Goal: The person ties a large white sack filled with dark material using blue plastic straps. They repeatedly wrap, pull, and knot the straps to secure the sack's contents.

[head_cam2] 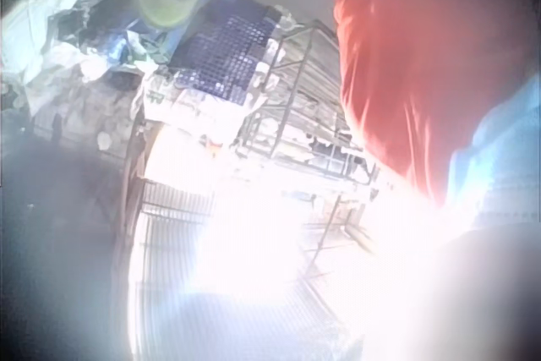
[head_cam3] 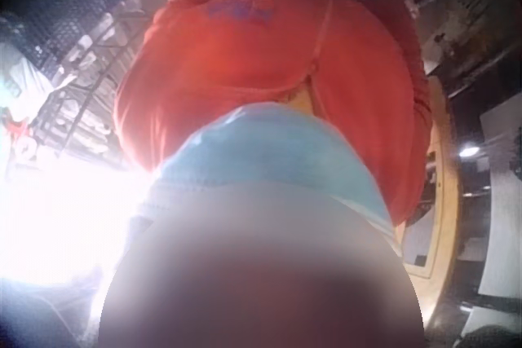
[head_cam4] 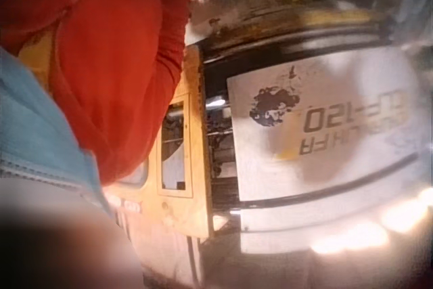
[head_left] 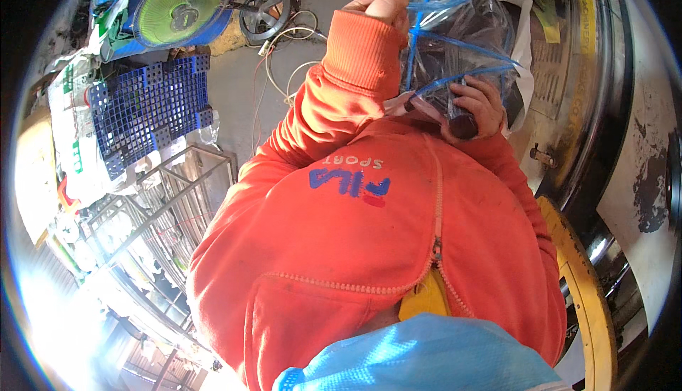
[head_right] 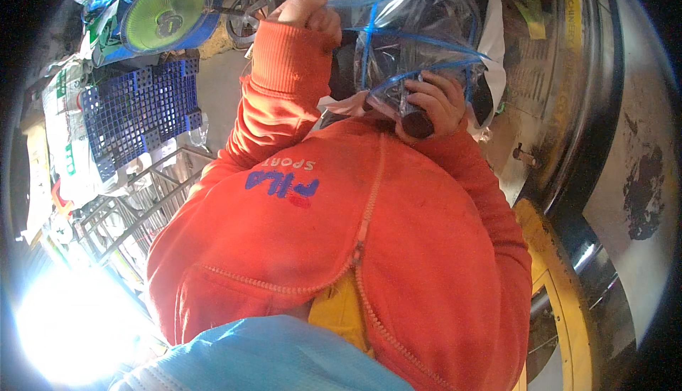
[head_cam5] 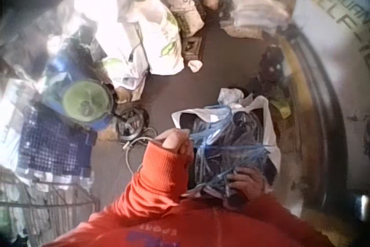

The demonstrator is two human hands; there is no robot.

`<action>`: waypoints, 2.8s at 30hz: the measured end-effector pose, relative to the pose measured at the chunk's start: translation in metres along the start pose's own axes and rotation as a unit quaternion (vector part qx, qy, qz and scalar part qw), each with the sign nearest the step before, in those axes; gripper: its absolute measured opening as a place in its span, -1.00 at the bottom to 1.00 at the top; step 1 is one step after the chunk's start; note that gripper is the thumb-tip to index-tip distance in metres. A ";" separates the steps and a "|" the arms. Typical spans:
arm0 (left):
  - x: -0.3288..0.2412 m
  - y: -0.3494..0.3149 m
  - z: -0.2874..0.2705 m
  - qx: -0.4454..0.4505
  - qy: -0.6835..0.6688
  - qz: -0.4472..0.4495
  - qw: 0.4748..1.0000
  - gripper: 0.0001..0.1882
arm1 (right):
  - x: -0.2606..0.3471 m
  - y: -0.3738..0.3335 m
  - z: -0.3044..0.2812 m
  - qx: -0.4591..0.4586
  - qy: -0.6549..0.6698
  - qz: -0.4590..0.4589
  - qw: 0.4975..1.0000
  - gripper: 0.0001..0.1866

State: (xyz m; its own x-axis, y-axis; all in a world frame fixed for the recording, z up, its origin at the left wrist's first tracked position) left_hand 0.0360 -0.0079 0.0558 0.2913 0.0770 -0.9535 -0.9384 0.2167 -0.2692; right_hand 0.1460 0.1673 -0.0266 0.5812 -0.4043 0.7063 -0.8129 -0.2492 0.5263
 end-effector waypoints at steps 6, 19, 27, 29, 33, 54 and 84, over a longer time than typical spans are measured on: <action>0.002 -0.013 0.038 -0.023 0.130 -0.012 0.991 -0.77 | -0.010 -0.004 -0.003 -0.026 0.015 0.001 1.000 -0.60; 0.012 -0.013 0.085 0.026 0.299 -0.002 0.954 -0.72 | -0.019 -0.004 -0.010 -0.061 0.013 -0.008 0.998 -0.62; 0.027 -0.008 0.100 0.123 0.321 0.007 0.939 -0.78 | -0.013 0.001 -0.010 -0.093 0.008 -0.013 0.996 -0.68; 0.040 -0.004 0.102 0.156 0.322 -0.028 0.933 -0.78 | -0.012 0.000 -0.010 -0.099 -0.003 -0.002 0.995 -0.69; 0.064 0.019 0.099 0.317 0.499 0.286 0.754 -0.80 | -0.011 -0.007 -0.005 -0.148 -0.005 0.007 0.989 -0.63; 0.120 0.046 0.119 0.423 0.537 0.303 0.664 -0.71 | 0.033 -0.066 0.075 -0.467 -0.199 0.221 0.833 -0.18; 0.091 0.027 0.163 0.456 0.644 0.093 0.607 -0.69 | -0.024 -0.238 0.022 -0.639 0.243 0.376 0.625 -0.76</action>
State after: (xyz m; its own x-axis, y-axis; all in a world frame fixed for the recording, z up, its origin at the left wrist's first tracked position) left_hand 0.0677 0.1635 -0.0161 -0.7422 -0.5150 -0.4289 -0.2680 0.8146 -0.5144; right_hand 0.3247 0.2169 -0.1786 0.2466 0.4086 0.8788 -0.3495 0.8833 -0.3126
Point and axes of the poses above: each hand's wrist, its own y-axis towards the middle knuckle, its own z-axis out of the palm, x = y × z, the point moved 1 cm from there along y, towards the middle knuckle, and after that the axes turned 15 degrees about y, right-handed, at the moved point
